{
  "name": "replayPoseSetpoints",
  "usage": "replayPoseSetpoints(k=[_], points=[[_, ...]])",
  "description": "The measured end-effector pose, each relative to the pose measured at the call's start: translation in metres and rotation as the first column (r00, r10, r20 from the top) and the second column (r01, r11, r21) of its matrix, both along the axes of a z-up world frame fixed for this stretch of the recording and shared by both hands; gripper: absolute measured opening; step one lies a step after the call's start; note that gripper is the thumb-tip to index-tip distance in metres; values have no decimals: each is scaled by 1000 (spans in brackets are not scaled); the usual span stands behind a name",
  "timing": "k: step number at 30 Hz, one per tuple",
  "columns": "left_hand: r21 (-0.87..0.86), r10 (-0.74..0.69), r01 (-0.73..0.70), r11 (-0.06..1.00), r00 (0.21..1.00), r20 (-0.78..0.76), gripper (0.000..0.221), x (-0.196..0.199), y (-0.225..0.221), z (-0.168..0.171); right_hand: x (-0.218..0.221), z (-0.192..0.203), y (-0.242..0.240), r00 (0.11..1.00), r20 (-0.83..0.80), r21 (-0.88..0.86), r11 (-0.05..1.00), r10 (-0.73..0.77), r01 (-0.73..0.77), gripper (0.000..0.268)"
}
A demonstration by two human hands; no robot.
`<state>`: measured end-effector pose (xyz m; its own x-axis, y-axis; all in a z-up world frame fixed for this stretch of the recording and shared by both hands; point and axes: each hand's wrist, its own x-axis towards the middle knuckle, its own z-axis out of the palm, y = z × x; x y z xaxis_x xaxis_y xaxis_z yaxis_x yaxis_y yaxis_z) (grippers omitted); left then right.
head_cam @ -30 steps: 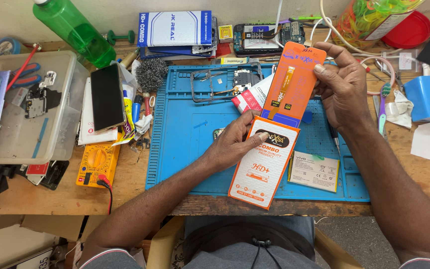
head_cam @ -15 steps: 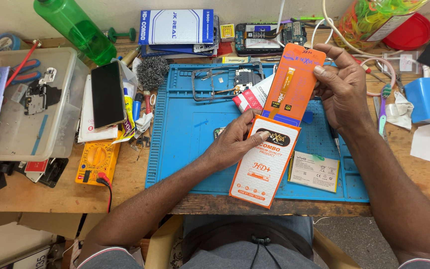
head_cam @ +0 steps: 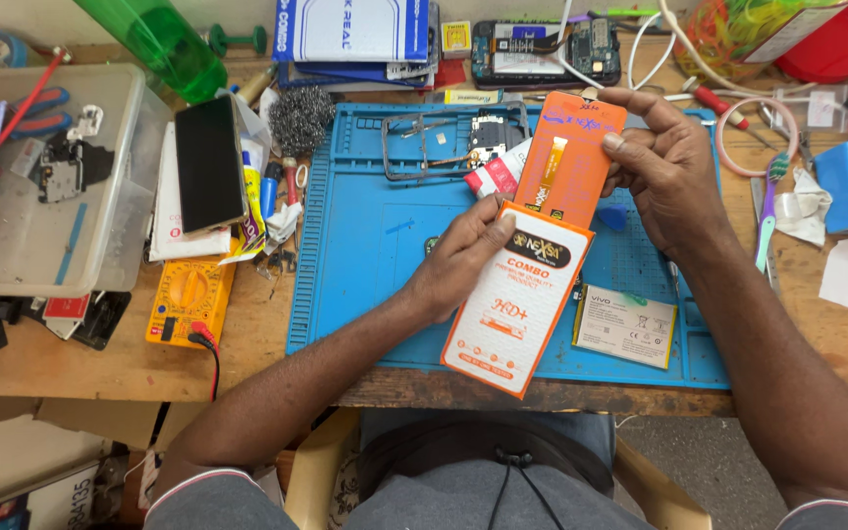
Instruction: The person disassembles a mobile phone using a prying tool to remove the back cover and internal components. They remove the battery and internal boards, then handle new replacement screen components in their packaging.
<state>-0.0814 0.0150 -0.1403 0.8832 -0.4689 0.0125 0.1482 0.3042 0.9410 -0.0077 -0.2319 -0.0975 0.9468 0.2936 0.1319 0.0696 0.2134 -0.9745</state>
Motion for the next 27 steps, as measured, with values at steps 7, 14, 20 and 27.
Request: replayPoseSetpoints(k=[7,14,20,27], points=[[-193,90,-110,975,990,-109,36,1,3,9,-8,2,12,997,28,-233,970,73,-65,38],[-322,124,-158,934,985,-124,34,5,4,6,-20,5,21,972,-14,-401,889,235,-220,29],[-108,94,-106,988,989,-112,38,12,9,13,-21,6,24,998,-18,-232,970,63,-65,47],[647,-175,-648,402,639,749,53,150,136,57,-11,8,10,983,182,-379,923,3,67,37]])
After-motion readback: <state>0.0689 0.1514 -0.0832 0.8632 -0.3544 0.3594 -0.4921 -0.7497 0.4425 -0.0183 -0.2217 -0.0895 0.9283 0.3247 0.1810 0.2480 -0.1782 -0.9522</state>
